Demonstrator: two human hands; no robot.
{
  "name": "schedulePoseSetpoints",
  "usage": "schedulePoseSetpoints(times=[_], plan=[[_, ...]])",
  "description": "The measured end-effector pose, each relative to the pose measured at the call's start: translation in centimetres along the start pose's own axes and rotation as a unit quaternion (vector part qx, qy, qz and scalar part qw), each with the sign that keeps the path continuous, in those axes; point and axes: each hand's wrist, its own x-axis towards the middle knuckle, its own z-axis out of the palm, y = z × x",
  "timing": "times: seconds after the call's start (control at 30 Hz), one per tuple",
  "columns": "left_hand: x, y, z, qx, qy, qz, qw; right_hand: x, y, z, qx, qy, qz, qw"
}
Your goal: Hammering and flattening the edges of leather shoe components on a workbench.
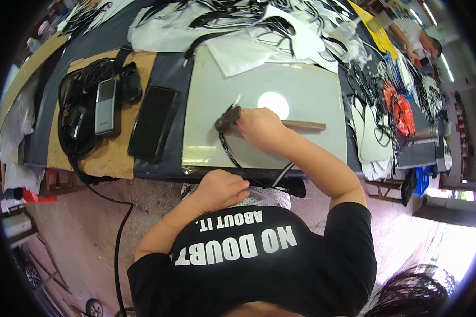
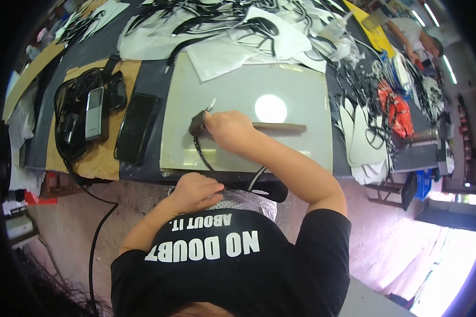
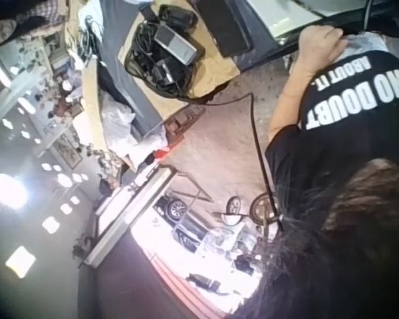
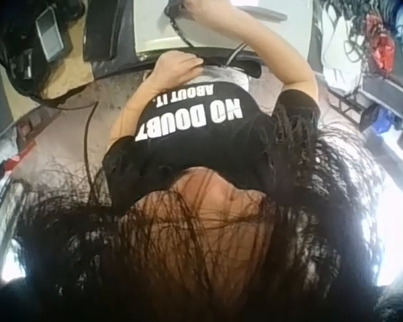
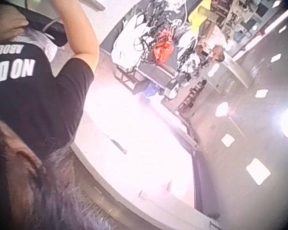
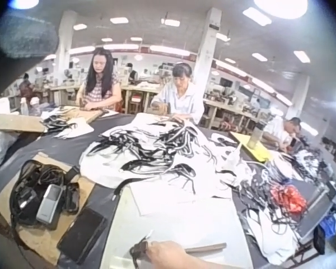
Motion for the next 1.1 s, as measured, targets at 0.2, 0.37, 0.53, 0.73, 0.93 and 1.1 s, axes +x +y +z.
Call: schedulePoseSetpoints(times=[0.2,0.37,0.53,0.73,0.93,1.1], plan=[[0.1,-0.1,2.9,-0.061,-0.215,-0.062,0.973,0.0,0.9,1.8,-0.011,0.062,0.019,0.998],[-0.4,-1.0,6.4,-0.147,-0.143,-0.056,0.977,0.1,0.6,2.0,-0.032,0.097,0.011,0.995],[0.0,-0.7,6.5,-0.318,-0.173,-0.064,0.93,-0.1,-0.2,1.4,-0.001,0.087,0.053,0.995],[4.6,2.8,-4.7,-0.346,-0.053,-0.196,0.916,-2.9,4.0,-2.7,0.018,0.19,0.101,0.976],[10.4,1.9,-10.1,0.085,-0.227,-0.158,0.957,-7.2,6.0,-6.2,0.093,0.293,0.199,0.931],[11.8,-3.4,-6.6,0.169,-0.286,-0.194,0.923,-9.8,4.7,-4.5,0.046,0.236,0.207,0.948]])
